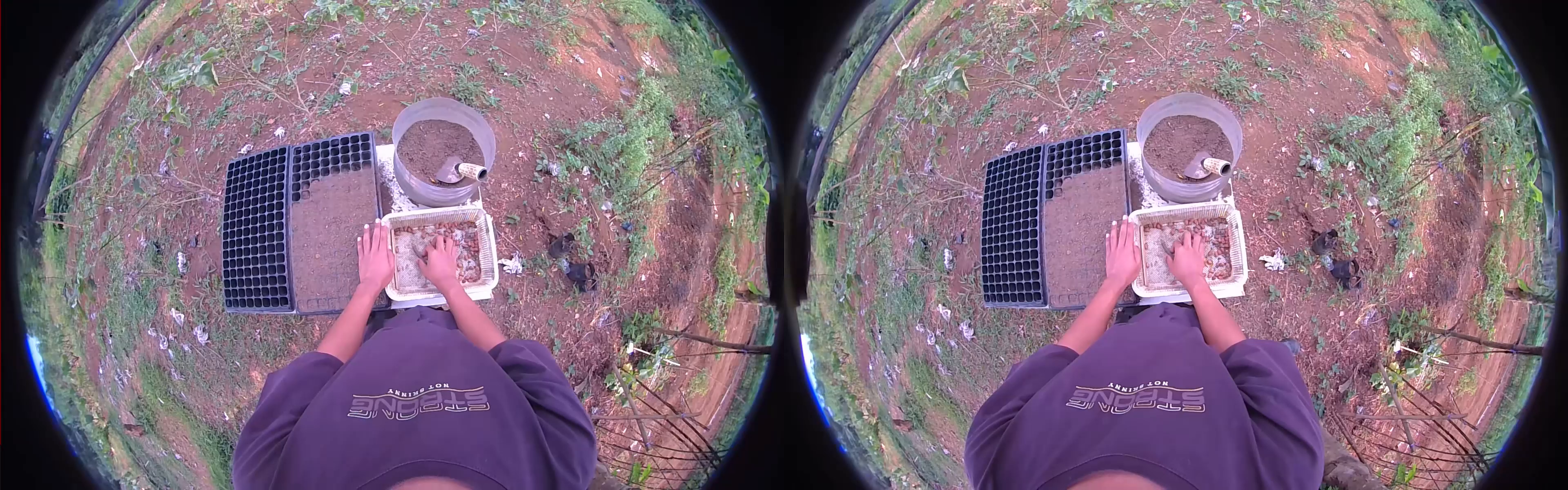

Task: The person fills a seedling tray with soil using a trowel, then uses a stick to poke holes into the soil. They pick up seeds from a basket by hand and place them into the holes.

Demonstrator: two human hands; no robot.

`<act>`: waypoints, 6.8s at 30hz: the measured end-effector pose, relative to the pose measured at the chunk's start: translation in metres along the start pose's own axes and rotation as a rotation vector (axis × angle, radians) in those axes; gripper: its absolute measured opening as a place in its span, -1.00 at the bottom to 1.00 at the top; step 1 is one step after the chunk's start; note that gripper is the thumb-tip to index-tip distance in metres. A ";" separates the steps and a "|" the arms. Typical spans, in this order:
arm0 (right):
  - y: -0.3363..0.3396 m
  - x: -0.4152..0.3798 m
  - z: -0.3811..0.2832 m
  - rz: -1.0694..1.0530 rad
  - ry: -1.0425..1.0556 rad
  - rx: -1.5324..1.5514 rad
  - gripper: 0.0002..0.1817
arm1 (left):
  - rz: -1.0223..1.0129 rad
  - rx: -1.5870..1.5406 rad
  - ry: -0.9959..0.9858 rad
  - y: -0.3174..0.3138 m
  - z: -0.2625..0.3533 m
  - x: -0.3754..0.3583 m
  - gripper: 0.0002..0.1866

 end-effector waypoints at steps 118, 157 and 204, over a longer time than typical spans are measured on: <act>-0.051 0.208 -0.222 0.317 0.265 0.048 -0.91 | 0.103 -0.257 0.003 0.061 -0.245 0.125 -0.42; 0.059 0.008 -0.036 0.496 0.060 0.178 -0.80 | -0.023 -0.315 -0.164 0.008 -0.013 0.008 -0.36; 0.211 0.132 0.024 0.331 0.086 -0.099 -0.65 | 0.359 -0.190 0.044 0.097 0.076 0.181 -0.14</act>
Point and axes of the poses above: each hand's wrist, its own x-axis towards the middle knuckle, its own y-axis out of the back of the hand, z = x × y, the point moved 9 cm from there along x, towards the middle knuckle
